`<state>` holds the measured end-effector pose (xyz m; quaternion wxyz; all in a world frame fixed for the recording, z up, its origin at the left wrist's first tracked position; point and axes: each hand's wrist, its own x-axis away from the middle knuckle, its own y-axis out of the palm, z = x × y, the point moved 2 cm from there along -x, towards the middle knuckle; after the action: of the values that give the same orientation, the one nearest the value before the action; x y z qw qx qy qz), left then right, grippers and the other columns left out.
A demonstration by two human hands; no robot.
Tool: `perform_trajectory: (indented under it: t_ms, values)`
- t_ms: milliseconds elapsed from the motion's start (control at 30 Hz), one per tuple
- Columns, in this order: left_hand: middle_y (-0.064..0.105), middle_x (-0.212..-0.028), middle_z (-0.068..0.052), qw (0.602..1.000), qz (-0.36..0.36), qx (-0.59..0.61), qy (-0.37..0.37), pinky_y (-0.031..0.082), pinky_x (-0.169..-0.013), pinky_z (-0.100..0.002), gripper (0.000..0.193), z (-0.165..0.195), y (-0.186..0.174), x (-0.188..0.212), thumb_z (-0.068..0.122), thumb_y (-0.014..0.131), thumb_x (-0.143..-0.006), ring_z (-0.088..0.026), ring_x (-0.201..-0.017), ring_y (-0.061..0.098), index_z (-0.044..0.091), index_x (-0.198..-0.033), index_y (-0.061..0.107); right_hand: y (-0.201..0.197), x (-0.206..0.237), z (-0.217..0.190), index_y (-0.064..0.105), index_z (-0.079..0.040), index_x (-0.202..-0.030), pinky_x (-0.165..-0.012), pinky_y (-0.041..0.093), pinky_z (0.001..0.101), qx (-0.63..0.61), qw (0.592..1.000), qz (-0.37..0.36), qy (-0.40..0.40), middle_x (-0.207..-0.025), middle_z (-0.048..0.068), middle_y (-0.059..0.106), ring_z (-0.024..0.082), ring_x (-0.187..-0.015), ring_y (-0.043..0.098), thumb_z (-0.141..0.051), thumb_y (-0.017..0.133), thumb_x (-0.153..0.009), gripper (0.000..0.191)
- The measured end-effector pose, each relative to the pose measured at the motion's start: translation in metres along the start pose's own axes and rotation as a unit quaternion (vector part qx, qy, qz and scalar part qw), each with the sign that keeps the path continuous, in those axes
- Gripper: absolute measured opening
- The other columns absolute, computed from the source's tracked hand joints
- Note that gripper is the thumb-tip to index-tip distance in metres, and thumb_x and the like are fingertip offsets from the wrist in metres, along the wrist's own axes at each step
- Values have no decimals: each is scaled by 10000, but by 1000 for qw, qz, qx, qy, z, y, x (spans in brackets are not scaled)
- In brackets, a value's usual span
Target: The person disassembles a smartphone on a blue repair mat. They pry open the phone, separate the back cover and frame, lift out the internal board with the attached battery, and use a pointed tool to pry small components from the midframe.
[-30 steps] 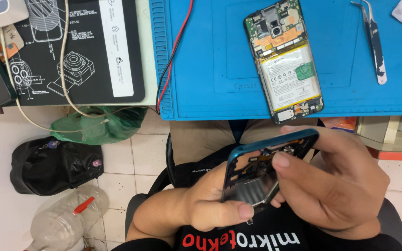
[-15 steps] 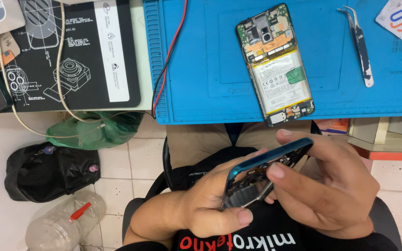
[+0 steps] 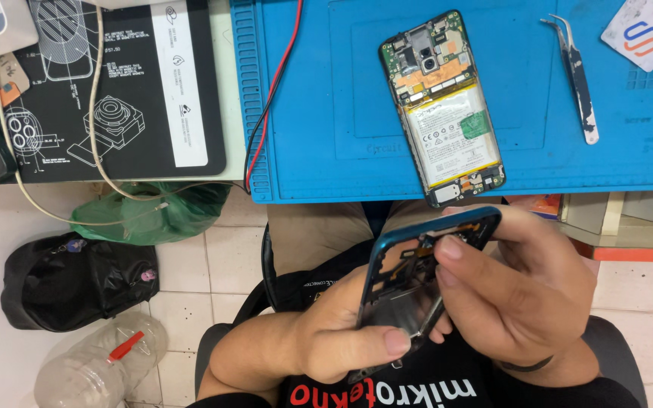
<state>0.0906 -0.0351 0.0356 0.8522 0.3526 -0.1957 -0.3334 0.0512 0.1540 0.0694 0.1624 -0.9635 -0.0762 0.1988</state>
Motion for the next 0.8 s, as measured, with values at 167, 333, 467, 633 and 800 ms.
perform_trajectory:
  t_ms: [167,333,467,633,800]
  values:
    - [586,-1239,-147,1000,0,17,-5,479,-1043,-338,620,-2,-1,-1,200,593,-1031,-193,-1109,576,-38,-1545,341,2,-2,-3,672,-21,-1148,-713,597,247,16,1000,5,2,-1170,218,616,192,-909,712,132,721,-846,342]
    - [562,-1216,-133,999,-1,43,-10,467,-1043,-329,619,-6,-2,0,195,594,-1035,-188,-1110,566,-34,-1552,342,0,-3,-4,676,-26,-1138,-737,589,276,22,1000,0,2,-1153,213,604,206,-923,701,118,725,-825,348]
    - [570,-1224,-150,999,2,41,-12,474,-1047,-343,616,-8,-4,0,193,593,-1043,-199,-1117,576,-44,-1552,340,0,0,0,687,-19,-1134,-720,579,259,31,999,-1,7,-1152,220,616,180,-892,700,113,727,-835,330]
    - [568,-1271,-146,999,3,37,3,479,-1056,-353,666,-8,-4,-2,199,599,-1062,-197,-1130,581,-24,-1605,285,1,9,11,667,-5,-1174,-705,574,233,-26,999,18,25,-1191,229,641,126,-846,729,113,710,-890,311]
    - [552,-1372,-142,999,13,50,-15,502,-1094,-371,753,-5,-6,-4,199,615,-1015,-204,-1171,597,-29,-1640,260,-3,12,16,523,70,-1374,-967,579,310,-186,974,69,113,-1267,221,643,211,-1098,682,73,690,-894,509]
